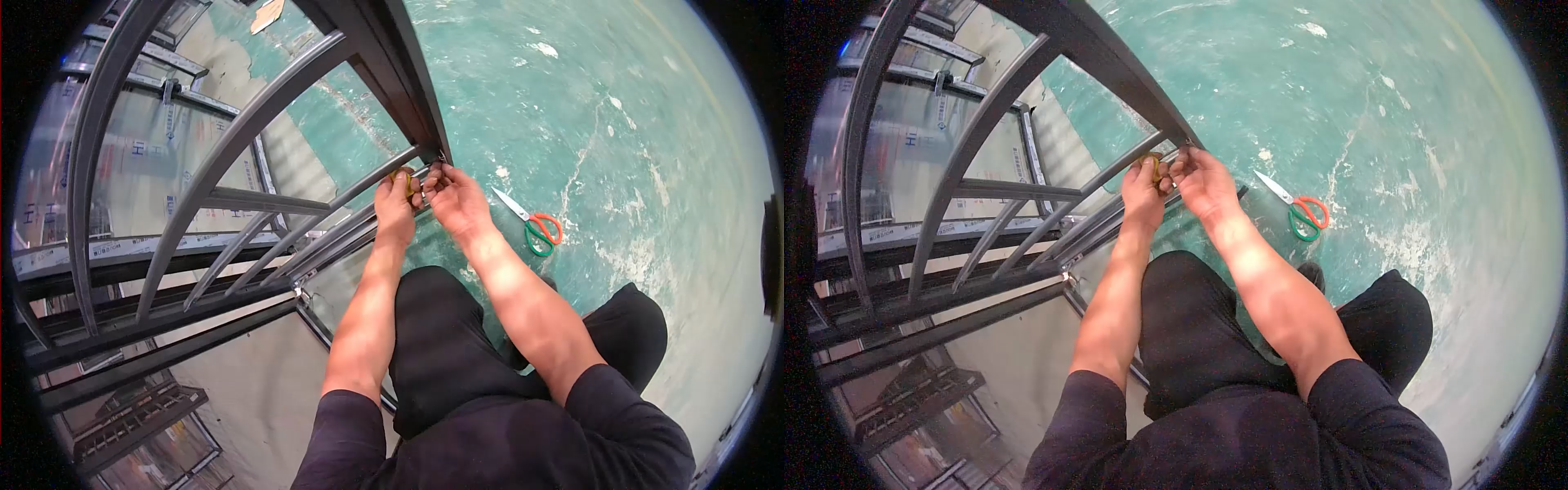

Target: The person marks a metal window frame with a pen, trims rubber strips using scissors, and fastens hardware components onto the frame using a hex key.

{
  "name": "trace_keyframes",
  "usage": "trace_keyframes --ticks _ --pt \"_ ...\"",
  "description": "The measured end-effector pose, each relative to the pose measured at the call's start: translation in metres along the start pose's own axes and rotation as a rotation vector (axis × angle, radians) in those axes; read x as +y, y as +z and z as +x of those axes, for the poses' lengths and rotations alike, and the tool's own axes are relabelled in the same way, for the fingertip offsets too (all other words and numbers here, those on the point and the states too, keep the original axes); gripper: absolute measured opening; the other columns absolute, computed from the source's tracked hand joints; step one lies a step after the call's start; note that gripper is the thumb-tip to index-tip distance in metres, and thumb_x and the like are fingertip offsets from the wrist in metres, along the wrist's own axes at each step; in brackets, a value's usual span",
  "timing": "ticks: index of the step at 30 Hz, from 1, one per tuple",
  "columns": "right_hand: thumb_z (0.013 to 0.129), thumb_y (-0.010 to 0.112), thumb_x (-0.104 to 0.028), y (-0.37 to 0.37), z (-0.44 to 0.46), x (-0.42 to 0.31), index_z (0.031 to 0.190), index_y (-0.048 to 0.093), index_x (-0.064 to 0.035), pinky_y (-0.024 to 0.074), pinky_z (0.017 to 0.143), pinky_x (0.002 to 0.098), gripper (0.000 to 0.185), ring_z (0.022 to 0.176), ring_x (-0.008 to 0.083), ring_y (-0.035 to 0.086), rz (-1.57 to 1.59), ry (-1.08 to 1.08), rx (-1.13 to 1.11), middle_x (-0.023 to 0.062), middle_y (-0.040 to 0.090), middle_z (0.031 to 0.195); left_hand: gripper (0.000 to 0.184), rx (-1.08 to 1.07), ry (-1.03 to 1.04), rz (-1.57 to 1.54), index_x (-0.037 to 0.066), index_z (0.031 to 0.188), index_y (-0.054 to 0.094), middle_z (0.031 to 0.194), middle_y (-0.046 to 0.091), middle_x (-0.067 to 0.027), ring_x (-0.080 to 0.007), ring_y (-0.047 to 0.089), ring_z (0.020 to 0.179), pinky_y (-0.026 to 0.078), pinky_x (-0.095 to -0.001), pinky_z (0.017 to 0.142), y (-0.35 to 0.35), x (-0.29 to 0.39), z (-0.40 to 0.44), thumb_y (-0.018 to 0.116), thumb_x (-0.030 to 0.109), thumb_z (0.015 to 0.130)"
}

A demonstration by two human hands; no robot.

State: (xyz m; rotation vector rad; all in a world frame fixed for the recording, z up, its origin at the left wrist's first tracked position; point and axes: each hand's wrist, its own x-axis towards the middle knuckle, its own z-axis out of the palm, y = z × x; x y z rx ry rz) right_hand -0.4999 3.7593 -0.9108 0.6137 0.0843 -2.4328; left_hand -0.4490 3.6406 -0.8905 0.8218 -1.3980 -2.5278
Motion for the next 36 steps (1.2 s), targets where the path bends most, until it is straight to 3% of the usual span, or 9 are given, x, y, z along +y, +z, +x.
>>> trace_keyframes --ticks 3,5,9,24,29,31,34,35,36 --pt "0.095 0.055 -0.002 0.007 -0.001 -0.001 0.105 0.056 0.0056 0.0545 0.072 0.0331 0.012 0.083 0.0227 0.060 0.054 -0.007 0.061 0.0134 0.061 0.096 0.015 0.061 0.105 0.029 0.009 0.102 0.053 0.072 0.050 0.0010 -0.0102 0.043 0.053 0.037 -0.0272 0.047 0.003 -0.009 0.003 0.048 0.023 0.106" --pt "0.095 0.055 -0.001 0.010 0.000 -0.004 0.105 0.055 0.0058 0.0545 0.072 0.0335 0.012 0.083 0.0227 0.061 0.052 0.008 0.040 0.0137 0.061 0.097 0.015 -0.080 -0.063 -0.278 0.009 0.100 0.053 0.071 0.049 0.0020 -0.0089 0.041 0.052 0.035 -0.0255 0.047 -0.001 -0.005 0.003 0.049 0.023 0.105" --pt "0.094 0.055 0.000 0.007 -0.001 -0.005 0.105 0.056 0.0101 0.0532 0.075 0.0318 0.015 0.084 0.0228 0.059 0.096 0.023 0.031 0.0160 0.061 0.097 0.016 0.091 0.136 0.039 0.010 0.101 0.054 0.071 0.049 0.0026 -0.0079 0.039 0.052 0.032 -0.0250 0.046 0.006 -0.016 0.005 0.050 0.025 0.104" --pt "0.095 0.057 -0.008 0.005 -0.006 -0.001 0.102 0.059 0.0057 0.0523 0.073 0.0328 0.015 0.081 0.0222 0.059 -0.045 -0.035 0.017 0.0139 0.063 0.095 0.020 0.080 0.017 0.047 0.005 0.106 0.054 0.072 0.053 -0.0030 -0.0137 0.047 0.057 0.040 -0.0290 0.052 0.006 -0.002 -0.001 0.047 0.023 0.104" --pt "0.096 0.057 -0.007 0.007 -0.007 0.000 0.102 0.059 0.0052 0.0515 0.072 0.0331 0.014 0.080 0.0224 0.058 -0.016 -0.045 0.030 0.0137 0.062 0.095 0.020 0.097 0.052 0.217 0.006 0.108 0.054 0.073 0.052 -0.0015 -0.0120 0.046 0.057 0.039 -0.0275 0.054 0.004 -0.002 0.000 0.047 0.024 0.105" --pt "0.096 0.057 -0.006 0.011 -0.008 -0.001 0.102 0.059 0.0054 0.0512 0.072 0.0329 0.014 0.080 0.0222 0.057 -0.034 -0.036 0.025 0.0134 0.062 0.094 0.014 -0.049 -0.132 -0.317 0.009 0.100 0.054 0.071 0.048 0.0008 -0.0096 0.039 0.055 0.033 -0.0277 0.049 0.001 0.002 -0.003 0.048 0.021 0.104" --pt "0.096 0.056 -0.005 0.016 -0.005 -0.001 0.103 0.058 0.0060 0.0508 0.072 0.0325 0.013 0.079 0.0219 0.056 0.017 -0.023 0.060 0.0127 0.061 0.093 0.016 0.181 0.171 0.061 0.011 0.090 0.049 0.068 0.044 0.0017 -0.0090 0.039 0.054 0.031 -0.0272 0.047 0.017 -0.009 -0.005 0.048 0.019 0.104" --pt "0.096 0.055 -0.005 0.016 -0.006 -0.001 0.103 0.057 0.0063 0.0506 0.071 0.0324 0.013 0.078 0.0217 0.056 0.083 -0.017 0.102 0.0123 0.061 0.093 0.014 0.231 0.440 0.631 0.011 0.091 0.050 0.067 0.045 0.0022 -0.0086 0.040 0.054 0.033 -0.0261 0.047 -0.029 -0.028 0.016 0.049 0.018 0.104" --pt "0.096 0.055 -0.005 0.016 -0.005 -0.001 0.103 0.057 0.0063 0.0506 0.071 0.0324 0.013 0.078 0.0217 0.056 0.086 -0.018 0.100 0.0123 0.061 0.093 0.015 0.418 0.320 0.035 0.009 0.093 0.051 0.068 0.047 0.0024 -0.0091 0.043 0.053 0.036 -0.0262 0.046 -0.040 -0.026 0.012 0.051 0.020 0.103"
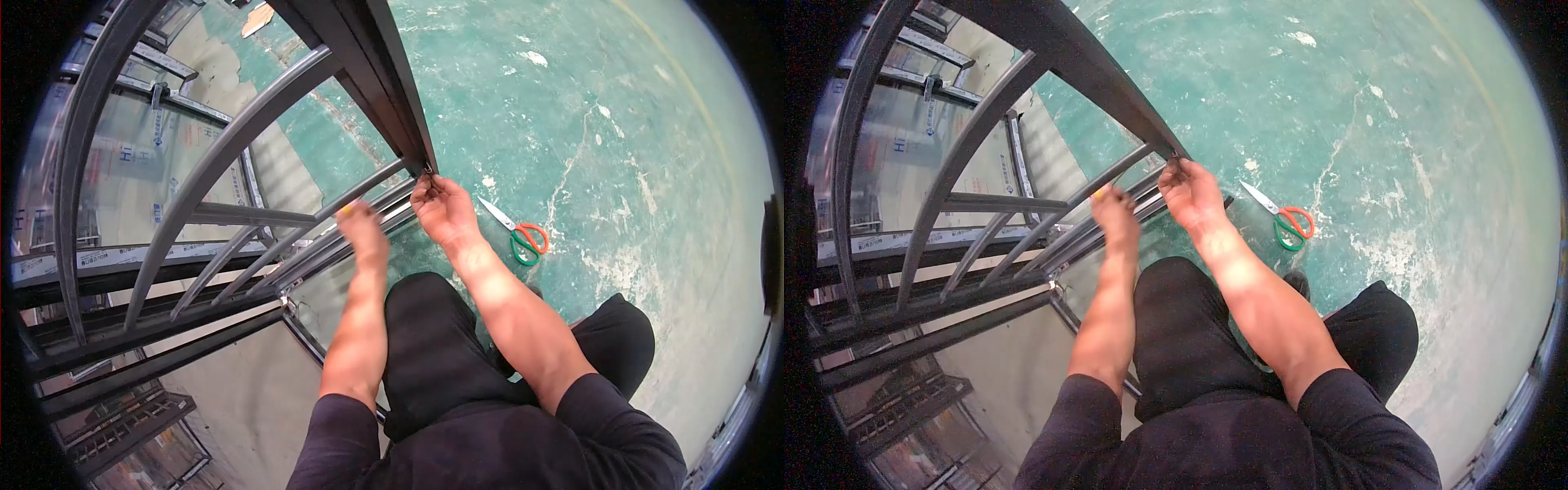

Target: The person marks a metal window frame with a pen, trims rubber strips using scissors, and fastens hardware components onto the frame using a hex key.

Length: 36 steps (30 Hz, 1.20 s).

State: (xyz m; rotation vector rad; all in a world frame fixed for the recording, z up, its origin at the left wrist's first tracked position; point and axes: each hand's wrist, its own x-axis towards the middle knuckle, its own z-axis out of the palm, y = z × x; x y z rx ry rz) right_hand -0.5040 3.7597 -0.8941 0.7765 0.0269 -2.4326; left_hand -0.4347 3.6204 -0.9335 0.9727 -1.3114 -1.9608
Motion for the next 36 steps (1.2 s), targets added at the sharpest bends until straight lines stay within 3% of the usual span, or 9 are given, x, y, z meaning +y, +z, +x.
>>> trace_keyframes --ticks 3,4,7,10,13,19,23,26,36 --pt "0.094 0.056 -0.007 -0.005 0.004 0.005 0.103 0.059 0.0058 0.0488 0.068 0.0302 0.016 0.076 0.0199 0.055 -0.046 -0.035 -0.020 0.0104 0.061 0.091 0.012 -0.094 -0.253 -0.032 0.009 0.096 0.053 0.072 0.049 0.0009 -0.0108 0.046 0.055 0.039 -0.0286 0.049 -0.023 0.009 -0.020 0.054 0.020 0.103" --pt "0.093 0.057 -0.008 -0.010 0.006 0.006 0.102 0.060 0.0052 0.0480 0.067 0.0294 0.017 0.075 0.0192 0.054 -0.072 -0.046 -0.013 0.0097 0.061 0.090 0.016 -0.323 -0.229 -0.043 0.005 0.108 0.059 0.083 0.058 -0.0002 -0.0098 0.054 0.067 0.046 -0.0283 0.061 -0.024 0.019 -0.031 0.055 0.021 0.103" --pt "0.095 0.054 -0.011 -0.008 0.001 0.001 0.105 0.059 0.0027 0.0445 0.064 0.0289 0.018 0.072 0.0162 0.051 -0.107 -0.004 -0.066 0.0051 0.057 0.085 0.030 -0.346 0.003 0.250 -0.002 0.120 0.065 0.104 0.066 -0.0013 -0.0080 0.058 0.093 0.045 -0.0243 0.085 -0.025 0.031 -0.021 0.062 0.022 0.101" --pt "0.095 0.056 -0.011 -0.007 -0.001 0.001 0.108 0.057 0.0042 0.0415 0.063 0.0268 0.021 0.069 0.0118 0.047 -0.144 0.028 -0.120 0.0011 0.051 0.079 0.020 -0.414 0.137 0.131 -0.001 0.112 0.068 0.100 0.065 -0.0003 -0.0072 0.058 0.089 0.047 -0.0236 0.080 -0.020 0.031 -0.025 0.067 0.012 0.098" --pt "0.093 0.057 -0.008 -0.008 0.000 -0.002 0.111 0.061 0.0076 0.0428 0.064 0.0259 0.024 0.069 0.0115 0.049 -0.101 0.041 -0.164 0.0046 0.058 0.086 0.016 -0.421 0.216 0.204 -0.001 0.106 0.068 0.092 0.062 0.0013 -0.0056 0.057 0.083 0.047 -0.0224 0.073 -0.012 0.031 -0.029 0.070 0.008 0.094" --pt "0.093 0.060 -0.003 -0.011 -0.008 0.000 0.117 0.057 0.0072 0.0462 0.067 0.0276 0.026 0.074 0.0126 0.051 -0.183 -0.028 -0.173 0.0068 0.060 0.093 0.016 -0.442 0.191 0.269 -0.001 0.106 0.067 0.088 0.062 0.0015 -0.0041 0.056 0.071 0.044 -0.0207 0.060 0.003 0.036 -0.030 0.070 0.008 0.094" --pt "0.094 0.059 -0.001 -0.014 -0.014 0.009 0.119 0.059 -0.0005 0.0511 0.070 0.0279 0.025 0.081 0.0141 0.059 -0.263 -0.108 -0.221 0.0101 0.065 0.104 0.016 -0.417 0.173 0.283 -0.001 0.107 0.067 0.087 0.065 0.0008 -0.0043 0.057 0.070 0.046 -0.0208 0.061 0.004 0.032 -0.027 0.069 0.009 0.095" --pt "0.094 0.061 -0.004 -0.015 -0.016 0.013 0.120 0.057 -0.0008 0.0522 0.074 0.0294 0.026 0.082 0.0139 0.059 -0.290 -0.130 -0.208 0.0109 0.066 0.109 0.022 -0.445 0.200 0.307 -0.001 0.116 0.066 0.092 0.067 -0.0019 -0.0067 0.058 0.070 0.046 -0.0218 0.060 0.002 0.029 -0.027 0.066 0.011 0.097" --pt "0.095 0.060 -0.003 -0.013 -0.019 0.013 0.125 0.056 -0.0014 0.0527 0.073 0.0324 0.030 0.081 0.0138 0.062 -0.378 -0.159 -0.181 0.0096 0.068 0.112 0.021 -0.492 0.169 0.284 -0.001 0.115 0.065 0.090 0.066 -0.0019 -0.0061 0.056 0.071 0.045 -0.0205 0.061 0.008 0.034 -0.032 0.065 0.009 0.098"
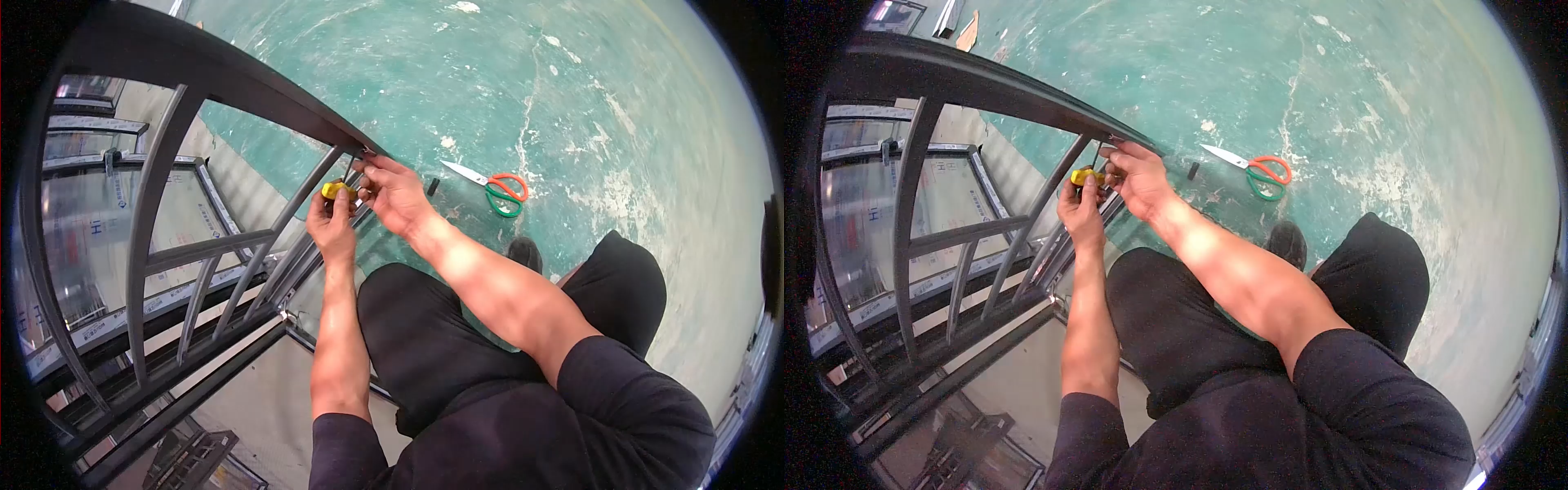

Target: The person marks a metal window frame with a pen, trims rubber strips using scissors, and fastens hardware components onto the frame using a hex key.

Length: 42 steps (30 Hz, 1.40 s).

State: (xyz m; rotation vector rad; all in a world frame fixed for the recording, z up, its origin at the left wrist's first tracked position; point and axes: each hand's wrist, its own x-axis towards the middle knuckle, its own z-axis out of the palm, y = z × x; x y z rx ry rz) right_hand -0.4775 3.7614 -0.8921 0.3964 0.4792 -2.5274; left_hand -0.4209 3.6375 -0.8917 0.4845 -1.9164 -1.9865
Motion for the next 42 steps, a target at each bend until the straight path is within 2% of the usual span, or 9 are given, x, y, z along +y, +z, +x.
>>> trace_keyframes --ticks 3,12,19,24,28,31,37,42 --pt "0.096 0.060 -0.004 0.002 -0.002 -0.004 0.123 0.056 -0.0010 0.0525 0.074 0.0326 0.028 0.082 0.0139 0.062 -0.016 0.007 0.014 0.0094 0.068 0.111 0.017 0.008 0.008 -0.024 0.000 0.111 0.065 0.089 0.065 -0.0017 -0.0071 0.056 0.069 0.044 -0.0209 0.061 0.002 0.002 -0.001 0.065 0.011 0.098" --pt "0.096 0.060 -0.004 0.010 -0.001 -0.005 0.119 0.060 -0.0020 0.0524 0.075 0.0319 0.023 0.082 0.0153 0.061 -0.049 0.001 0.024 0.0079 0.068 0.108 0.020 -0.005 -0.004 0.025 -0.001 0.114 0.065 0.089 0.066 -0.0016 -0.0068 0.058 0.070 0.047 -0.0211 0.061 -0.010 0.001 -0.001 0.066 0.009 0.097" --pt "0.094 0.065 -0.007 -0.008 0.000 0.000 0.131 0.054 -0.0027 0.0514 0.069 0.0293 0.038 0.075 0.0111 0.059 -0.232 -0.036 -0.007 0.0070 0.068 0.102 0.016 -0.039 -0.031 0.047 0.000 0.109 0.065 0.088 0.065 -0.0005 -0.0058 0.056 0.071 0.046 -0.0219 0.062 -0.006 0.007 -0.002 0.066 0.010 0.097" --pt "0.094 0.066 -0.009 -0.010 -0.001 -0.007 0.133 0.055 -0.0044 0.0511 0.070 0.0291 0.041 0.075 0.0106 0.059 -0.288 -0.010 -0.061 0.0052 0.069 0.100 0.015 -0.045 -0.012 0.016 0.000 0.105 0.066 0.085 0.064 0.0011 -0.0054 0.057 0.072 0.046 -0.0220 0.063 -0.005 0.005 0.006 0.067 0.010 0.095" --pt "0.094 0.065 -0.009 -0.005 -0.004 -0.010 0.140 0.050 -0.0044 0.0510 0.072 0.0297 0.049 0.078 0.0112 0.059 -0.313 0.006 -0.034 0.0050 0.068 0.102 0.016 -0.036 -0.027 0.000 -0.001 0.105 0.065 0.085 0.064 0.0021 -0.0049 0.056 0.072 0.046 -0.0219 0.063 -0.002 0.006 0.006 0.068 0.010 0.094" --pt "0.095 0.064 -0.009 -0.004 -0.005 -0.011 0.140 0.049 -0.0021 0.0516 0.073 0.0301 0.048 0.078 0.0122 0.059 -0.312 0.006 -0.025 0.0072 0.068 0.104 0.017 -0.022 -0.028 -0.002 -0.001 0.103 0.065 0.083 0.064 0.0016 -0.0051 0.056 0.070 0.046 -0.0223 0.062 -0.003 0.006 0.005 0.068 0.012 0.094" --pt "0.095 0.063 -0.008 -0.004 -0.004 -0.012 0.140 0.049 -0.0017 0.0518 0.071 0.0292 0.047 0.079 0.0113 0.059 -0.316 0.007 -0.037 0.0063 0.067 0.105 0.018 -0.029 -0.031 -0.014 -0.002 0.103 0.065 0.085 0.066 -0.0011 -0.0069 0.059 0.070 0.049 -0.0238 0.062 -0.005 -0.002 0.007 0.068 0.014 0.094" --pt "0.094 0.064 -0.007 -0.003 -0.004 -0.013 0.140 0.049 -0.0018 0.0518 0.070 0.0274 0.049 0.079 0.0106 0.060 -0.306 0.010 -0.036 0.0052 0.067 0.104 0.017 -0.026 -0.057 -0.028 -0.001 0.101 0.066 0.082 0.065 -0.0010 -0.0073 0.057 0.068 0.045 -0.0243 0.060 -0.004 -0.001 0.008 0.067 0.015 0.096"
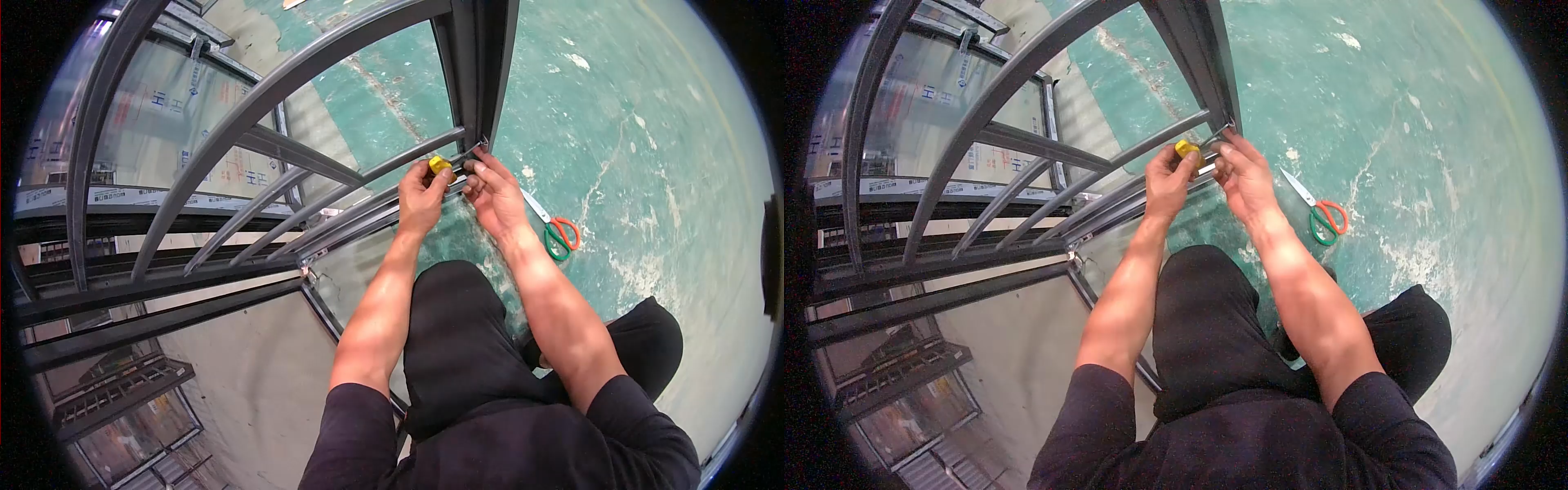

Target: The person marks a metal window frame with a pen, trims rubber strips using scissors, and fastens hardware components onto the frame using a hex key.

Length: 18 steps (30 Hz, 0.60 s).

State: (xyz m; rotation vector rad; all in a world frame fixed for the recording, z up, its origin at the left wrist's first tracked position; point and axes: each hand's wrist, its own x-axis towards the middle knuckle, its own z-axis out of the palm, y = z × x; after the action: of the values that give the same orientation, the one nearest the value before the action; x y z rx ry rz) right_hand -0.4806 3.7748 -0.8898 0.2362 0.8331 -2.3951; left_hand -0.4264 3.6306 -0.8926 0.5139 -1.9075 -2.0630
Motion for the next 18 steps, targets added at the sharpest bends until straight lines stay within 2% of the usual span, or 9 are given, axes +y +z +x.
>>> trace_keyframes --ticks 7,12,13,14,16,18 --pt "0.095 0.062 -0.008 -0.004 0.003 0.001 0.133 0.055 -0.0023 0.0535 0.073 0.0301 0.039 0.079 0.0121 0.062 0.009 -0.004 -0.017 0.0075 0.069 0.104 0.017 -0.031 -0.017 -0.015 -0.001 0.102 0.065 0.083 0.066 -0.0008 -0.0078 0.058 0.070 0.046 -0.0242 0.061 -0.003 -0.007 0.004 0.067 0.015 0.096" --pt "0.095 0.063 -0.007 -0.003 0.001 -0.001 0.133 0.055 -0.0022 0.0530 0.073 0.0303 0.039 0.079 0.0123 0.062 -0.014 -0.009 0.005 0.0081 0.069 0.104 0.021 -0.070 -0.003 0.108 -0.003 0.112 0.066 0.086 0.066 -0.0022 -0.0074 0.060 0.072 0.050 -0.0240 0.064 -0.010 -0.003 0.012 0.066 0.009 0.095" --pt "0.095 0.063 -0.007 -0.004 0.001 -0.001 0.133 0.055 -0.0024 0.0529 0.073 0.0303 0.040 0.079 0.0122 0.062 -0.012 -0.001 0.001 0.0080 0.069 0.104 0.021 -0.033 0.106 0.143 -0.004 0.113 0.066 0.087 0.066 -0.0022 -0.0077 0.061 0.072 0.050 -0.0240 0.064 -0.006 -0.004 0.014 0.065 0.007 0.095" --pt "0.095 0.063 -0.006 -0.003 0.001 -0.001 0.134 0.055 -0.0025 0.0528 0.073 0.0303 0.040 0.079 0.0121 0.061 -0.011 0.006 -0.004 0.0079 0.069 0.104 0.021 -0.034 0.104 0.140 -0.004 0.113 0.066 0.087 0.066 -0.0022 -0.0077 0.061 0.072 0.050 -0.0240 0.064 -0.002 -0.007 0.013 0.065 0.007 0.095" --pt "0.095 0.063 -0.006 -0.003 0.001 -0.002 0.134 0.055 -0.0027 0.0528 0.073 0.0302 0.040 0.079 0.0118 0.061 -0.013 0.008 -0.001 0.0076 0.069 0.104 0.018 0.056 0.012 -0.066 -0.004 0.110 0.067 0.088 0.066 -0.0019 -0.0077 0.061 0.071 0.050 -0.0238 0.063 0.007 -0.006 0.010 0.065 0.007 0.095" --pt "0.095 0.063 -0.006 -0.003 0.001 -0.001 0.134 0.055 -0.0029 0.0528 0.073 0.0302 0.040 0.079 0.0116 0.061 -0.015 0.007 0.005 0.0073 0.069 0.104 0.016 0.065 -0.030 -0.089 -0.003 0.107 0.068 0.086 0.066 -0.0014 -0.0075 0.060 0.068 0.051 -0.0234 0.062 0.009 0.001 0.007 0.066 0.008 0.095"
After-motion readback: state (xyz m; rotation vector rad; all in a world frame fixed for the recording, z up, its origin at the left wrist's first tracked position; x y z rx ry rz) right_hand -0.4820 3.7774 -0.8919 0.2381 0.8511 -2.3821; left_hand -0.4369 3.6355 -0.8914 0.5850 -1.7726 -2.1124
